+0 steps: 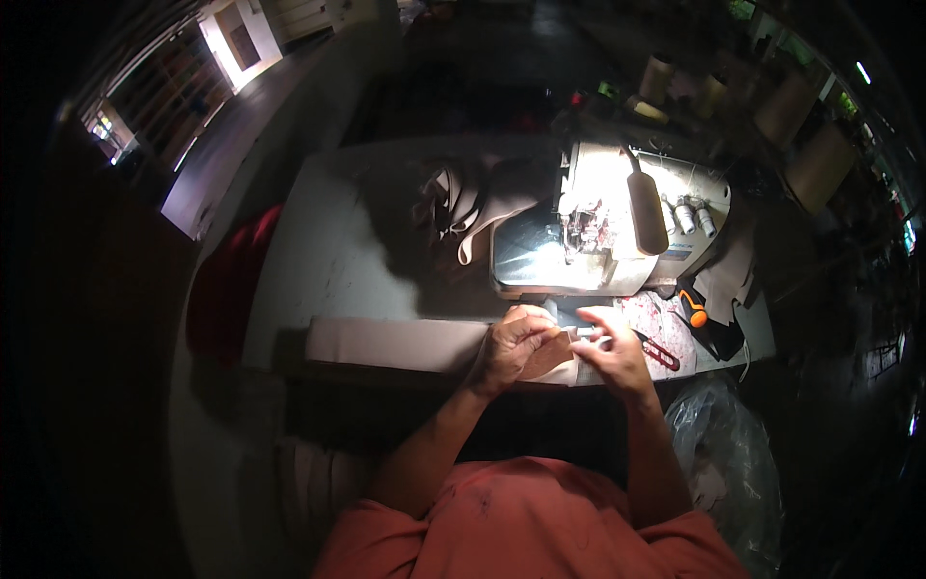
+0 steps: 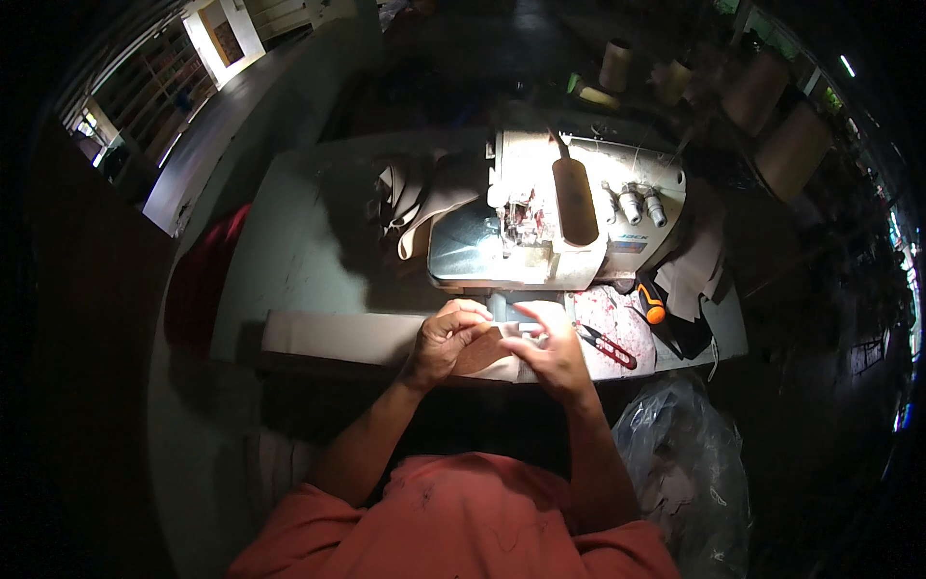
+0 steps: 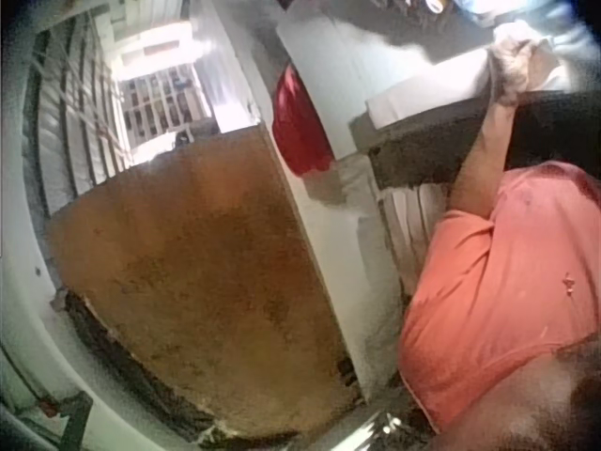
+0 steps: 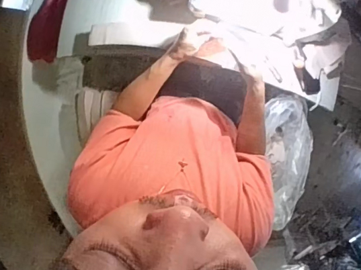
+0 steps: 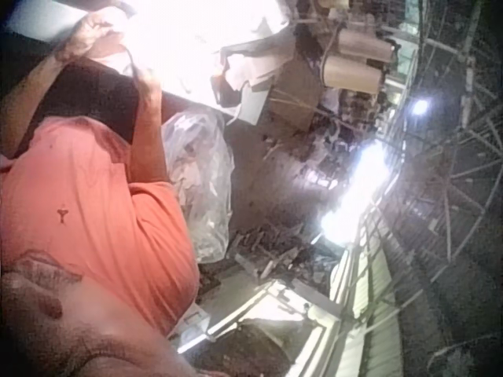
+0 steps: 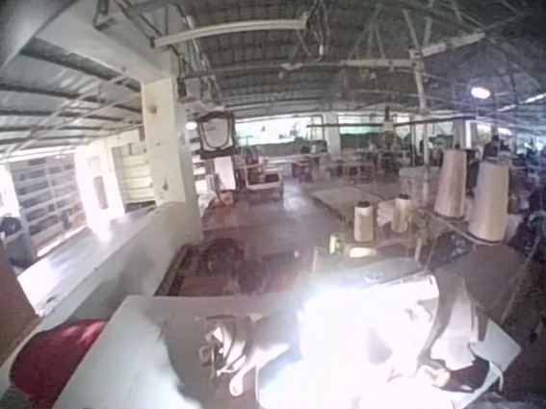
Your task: The person repeatedly folds a long strip of light-colored fabric by hand on a worktable. They align the edges, fold the strip in half, and smooth it out, repeating this process multiple times. A sewing machine and other tools are visible on the table.
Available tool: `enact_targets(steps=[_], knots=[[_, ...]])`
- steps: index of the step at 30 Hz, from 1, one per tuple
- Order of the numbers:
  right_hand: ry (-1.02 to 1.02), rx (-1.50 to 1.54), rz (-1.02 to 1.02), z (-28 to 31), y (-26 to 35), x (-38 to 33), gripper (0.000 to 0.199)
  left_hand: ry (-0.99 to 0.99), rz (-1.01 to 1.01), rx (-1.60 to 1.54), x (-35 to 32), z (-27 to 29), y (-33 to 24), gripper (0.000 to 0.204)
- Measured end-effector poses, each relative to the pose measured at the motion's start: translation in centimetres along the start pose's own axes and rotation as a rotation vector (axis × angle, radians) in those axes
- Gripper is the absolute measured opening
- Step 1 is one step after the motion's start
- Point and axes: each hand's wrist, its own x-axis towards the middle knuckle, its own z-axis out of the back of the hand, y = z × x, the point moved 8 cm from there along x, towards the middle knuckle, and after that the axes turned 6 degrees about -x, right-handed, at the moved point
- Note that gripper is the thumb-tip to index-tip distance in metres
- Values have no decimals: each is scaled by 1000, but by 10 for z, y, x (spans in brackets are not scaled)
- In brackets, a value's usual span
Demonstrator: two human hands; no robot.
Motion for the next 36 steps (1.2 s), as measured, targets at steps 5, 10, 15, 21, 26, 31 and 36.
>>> enact_targets(steps=[5,10,15,21,26,31,36], knots=[[28,-101,240,-24,41,2,11,-85,-33,260,-41,6,-55,19],[119,147,281,-34,76,-15,7,-666,411,-1287,-78,57,-2,45],[91,533,-106,-16,20,-15,15,-1042,-34,-869,-96,223,-14,48],[223,696,-237,-58,21,-14,24,-378,409,391,-33,90,-70,47],[346,773,-169,-53,10,-21,25,212,-30,777,-20,-23,-77,80],[303,666,-52,-39,25,-26,23,300,294,126,-1,-10,-61,83],[337,537,3,-36,33,-27,21,365,500,-201,18,-5,-35,34]])
